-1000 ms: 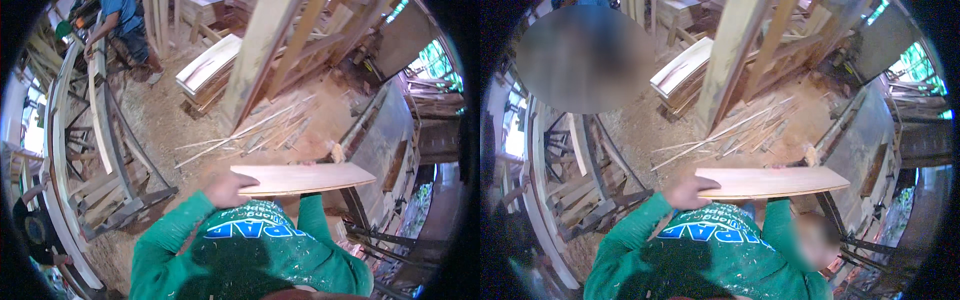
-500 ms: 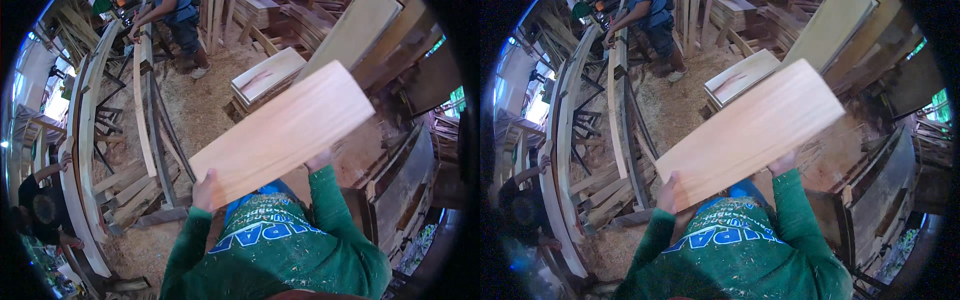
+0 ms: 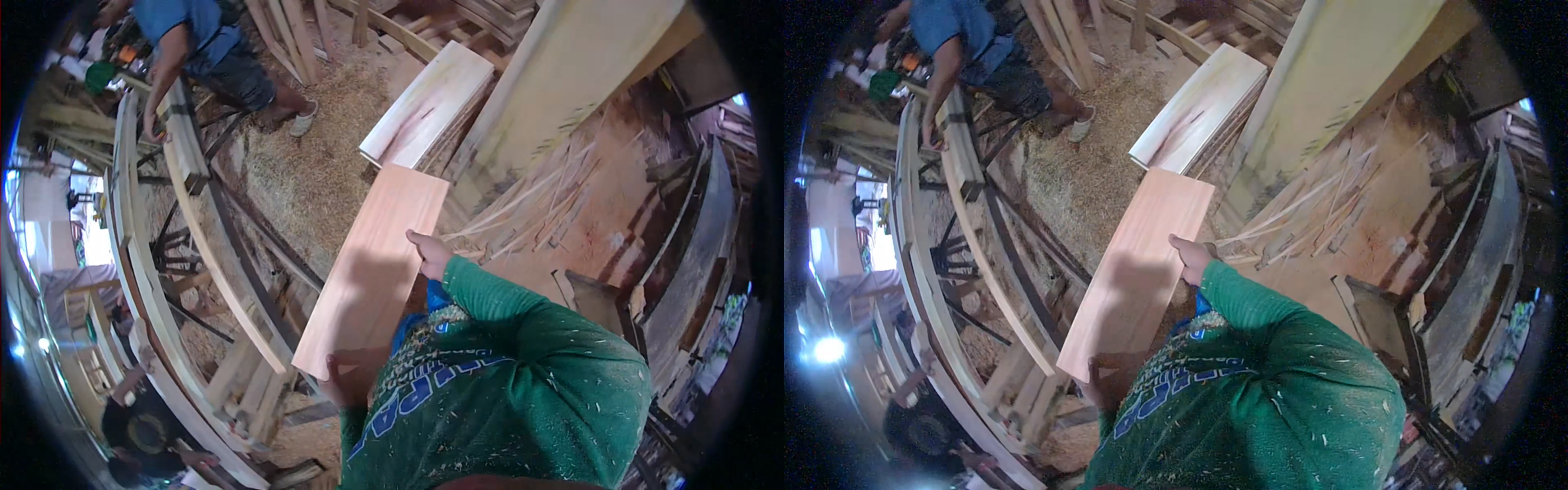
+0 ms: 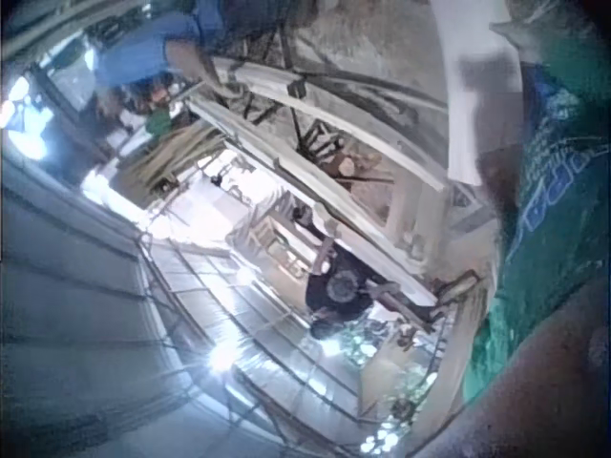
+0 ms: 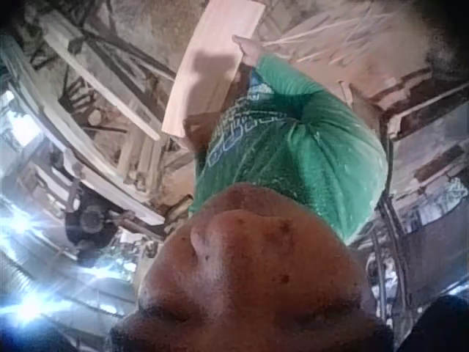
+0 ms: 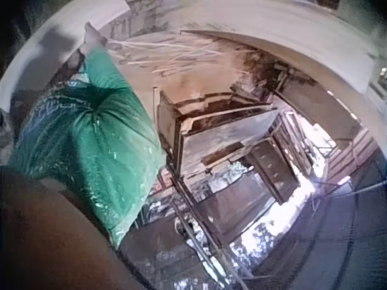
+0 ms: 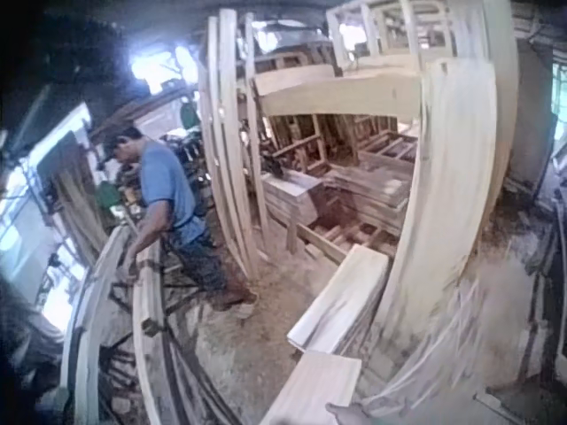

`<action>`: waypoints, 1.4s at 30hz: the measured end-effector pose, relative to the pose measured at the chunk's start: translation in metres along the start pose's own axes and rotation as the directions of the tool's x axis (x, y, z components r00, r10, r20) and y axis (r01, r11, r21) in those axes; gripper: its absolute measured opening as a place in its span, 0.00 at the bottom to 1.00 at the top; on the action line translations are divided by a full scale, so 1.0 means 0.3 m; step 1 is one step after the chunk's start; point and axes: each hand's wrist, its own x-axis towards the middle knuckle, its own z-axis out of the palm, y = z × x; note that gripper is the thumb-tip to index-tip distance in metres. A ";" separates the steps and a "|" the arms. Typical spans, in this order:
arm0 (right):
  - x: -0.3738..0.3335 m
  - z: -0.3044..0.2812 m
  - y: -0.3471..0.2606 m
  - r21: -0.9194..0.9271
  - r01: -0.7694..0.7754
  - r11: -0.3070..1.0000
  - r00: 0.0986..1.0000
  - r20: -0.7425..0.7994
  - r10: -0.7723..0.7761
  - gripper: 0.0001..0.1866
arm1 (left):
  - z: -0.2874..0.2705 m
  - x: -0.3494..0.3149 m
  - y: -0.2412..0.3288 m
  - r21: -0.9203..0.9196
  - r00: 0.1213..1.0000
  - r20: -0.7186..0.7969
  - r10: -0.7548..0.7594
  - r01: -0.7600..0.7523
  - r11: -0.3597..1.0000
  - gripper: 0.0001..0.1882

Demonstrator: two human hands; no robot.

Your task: The person picks up wooden planks, aligns them against a guide on a table, and inserts them into grooves within a wooden wall frame. They walk between a wood pile and the assembly area several times.

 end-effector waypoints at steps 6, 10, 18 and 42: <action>0.421 0.028 -0.268 -0.051 0.109 0.993 0.993 -0.043 -0.111 0.24 | 0.449 0.314 -0.012 0.035 0.970 -0.212 -0.121 0.131 0.991 0.31; 0.600 0.017 -0.582 -0.104 0.216 0.971 0.950 -0.206 -0.234 0.21 | 0.725 0.620 -0.065 0.090 0.965 -0.059 -0.254 0.259 0.962 0.16; 0.707 -0.081 -1.038 -0.811 0.033 0.584 0.770 -0.352 -0.532 0.39 | 1.295 0.848 0.001 0.068 0.723 0.506 -0.470 0.510 0.858 0.30; 0.870 -0.141 -1.160 -0.911 -0.052 0.410 0.626 -0.350 -0.697 0.23 | 1.725 1.282 -0.332 0.277 0.549 0.771 -0.323 0.167 0.946 0.16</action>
